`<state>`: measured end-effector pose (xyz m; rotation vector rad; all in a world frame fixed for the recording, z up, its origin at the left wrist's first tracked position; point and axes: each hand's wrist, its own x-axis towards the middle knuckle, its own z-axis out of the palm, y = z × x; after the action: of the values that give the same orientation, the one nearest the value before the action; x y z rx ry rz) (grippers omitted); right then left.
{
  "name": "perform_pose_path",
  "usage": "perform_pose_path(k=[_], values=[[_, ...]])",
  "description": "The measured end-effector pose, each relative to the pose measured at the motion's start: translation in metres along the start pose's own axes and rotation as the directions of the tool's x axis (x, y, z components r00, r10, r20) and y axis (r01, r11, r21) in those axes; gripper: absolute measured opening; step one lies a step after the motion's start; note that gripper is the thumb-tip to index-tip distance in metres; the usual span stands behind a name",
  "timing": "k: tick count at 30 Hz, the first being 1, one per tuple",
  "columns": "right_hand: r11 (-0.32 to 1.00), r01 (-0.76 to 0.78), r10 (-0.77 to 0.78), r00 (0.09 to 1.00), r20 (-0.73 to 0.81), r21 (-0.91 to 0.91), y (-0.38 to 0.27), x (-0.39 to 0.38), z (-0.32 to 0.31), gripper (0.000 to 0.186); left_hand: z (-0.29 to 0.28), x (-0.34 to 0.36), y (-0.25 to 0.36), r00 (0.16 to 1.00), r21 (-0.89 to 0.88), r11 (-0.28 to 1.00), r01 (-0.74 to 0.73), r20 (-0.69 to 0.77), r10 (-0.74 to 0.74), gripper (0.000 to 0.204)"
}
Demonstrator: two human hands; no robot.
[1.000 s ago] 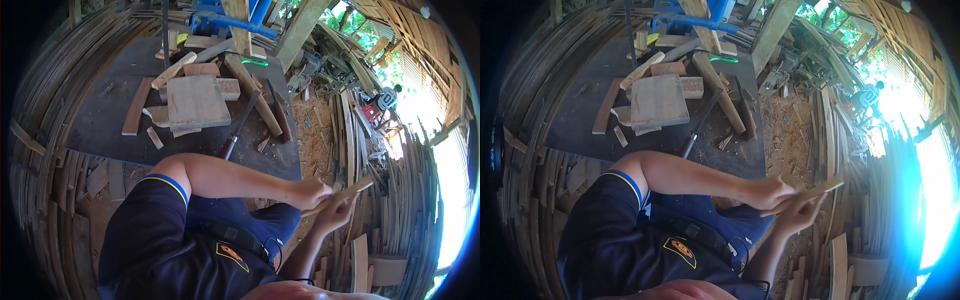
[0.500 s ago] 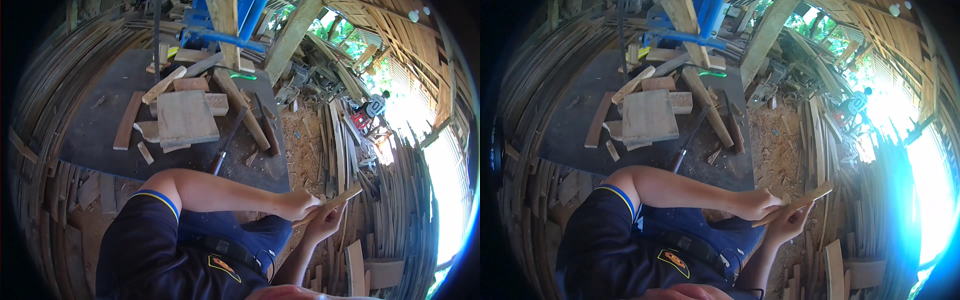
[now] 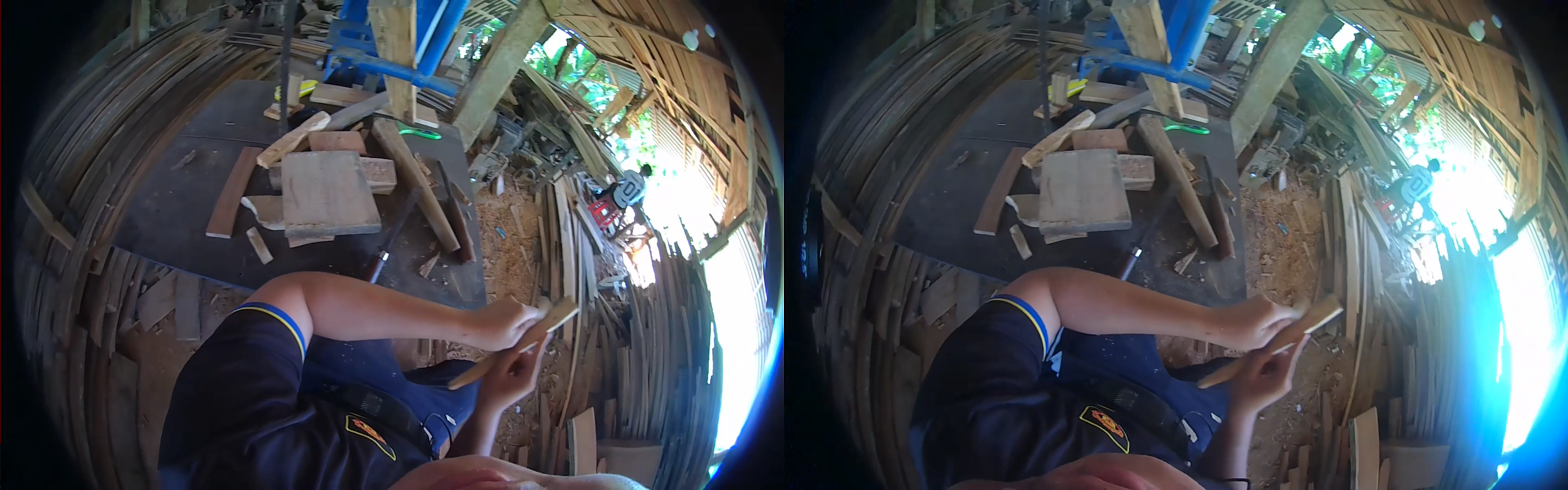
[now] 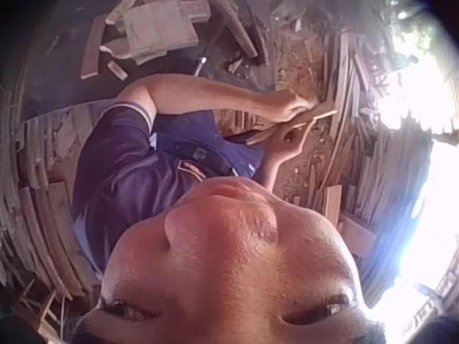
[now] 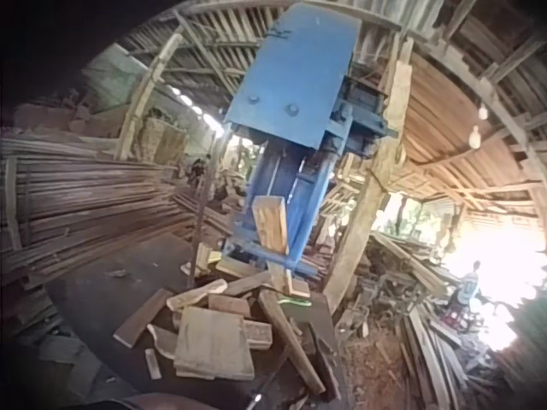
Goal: The person sits on the floor of a workshop and uses a chisel to carve and shape a small rectangular piece of wood. They then use a sanding block to smooth the edges and surfaces of the wood piece, repeatedly turning it over to work on different sides.
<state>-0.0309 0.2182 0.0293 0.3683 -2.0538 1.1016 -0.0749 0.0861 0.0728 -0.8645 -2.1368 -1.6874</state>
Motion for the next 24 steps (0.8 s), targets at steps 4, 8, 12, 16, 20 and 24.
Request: perform_pose_path(k=[4, 8, 12, 16, 20, 24], values=[[0.971, -0.224, 0.230, 0.971, -0.064, 0.084, 0.026, 0.049, -0.012, 0.052, 0.009, -0.018, 0.005, 0.997, 0.031, 0.998, -0.054, 0.051, 0.053, 0.011], [0.989, -0.143, 0.142, 0.989, 0.031, 0.025, 0.017, 0.037, -0.009, 0.054, 0.016, -0.011, -0.010, 0.997, 0.020, 0.997, -0.076, -0.029, 0.076, 0.007], [0.993, -0.079, 0.062, 0.981, 0.184, 0.087, -0.022, -0.015, -0.004, 0.058, -0.006, 0.005, -0.013, 0.987, 0.101, 0.994, 0.052, -0.156, -0.036, 0.007], [0.988, -0.124, 0.120, 0.991, 0.053, 0.088, 0.008, 0.029, -0.005, 0.045, 0.011, -0.005, -0.015, 0.996, 0.087, 0.995, -0.058, -0.057, 0.063, 0.019], [0.930, -0.304, 0.270, 0.946, 0.179, 0.207, -0.008, 0.047, -0.012, 0.053, 0.009, -0.007, -0.012, 0.997, 0.083, 0.993, -0.080, 0.002, 0.081, 0.020], [0.980, -0.118, 0.067, 0.951, 0.301, 0.157, -0.016, -0.009, -0.016, 0.060, -0.013, 0.009, -0.013, 0.979, 0.079, 0.996, 0.047, -0.204, -0.030, 0.008]])
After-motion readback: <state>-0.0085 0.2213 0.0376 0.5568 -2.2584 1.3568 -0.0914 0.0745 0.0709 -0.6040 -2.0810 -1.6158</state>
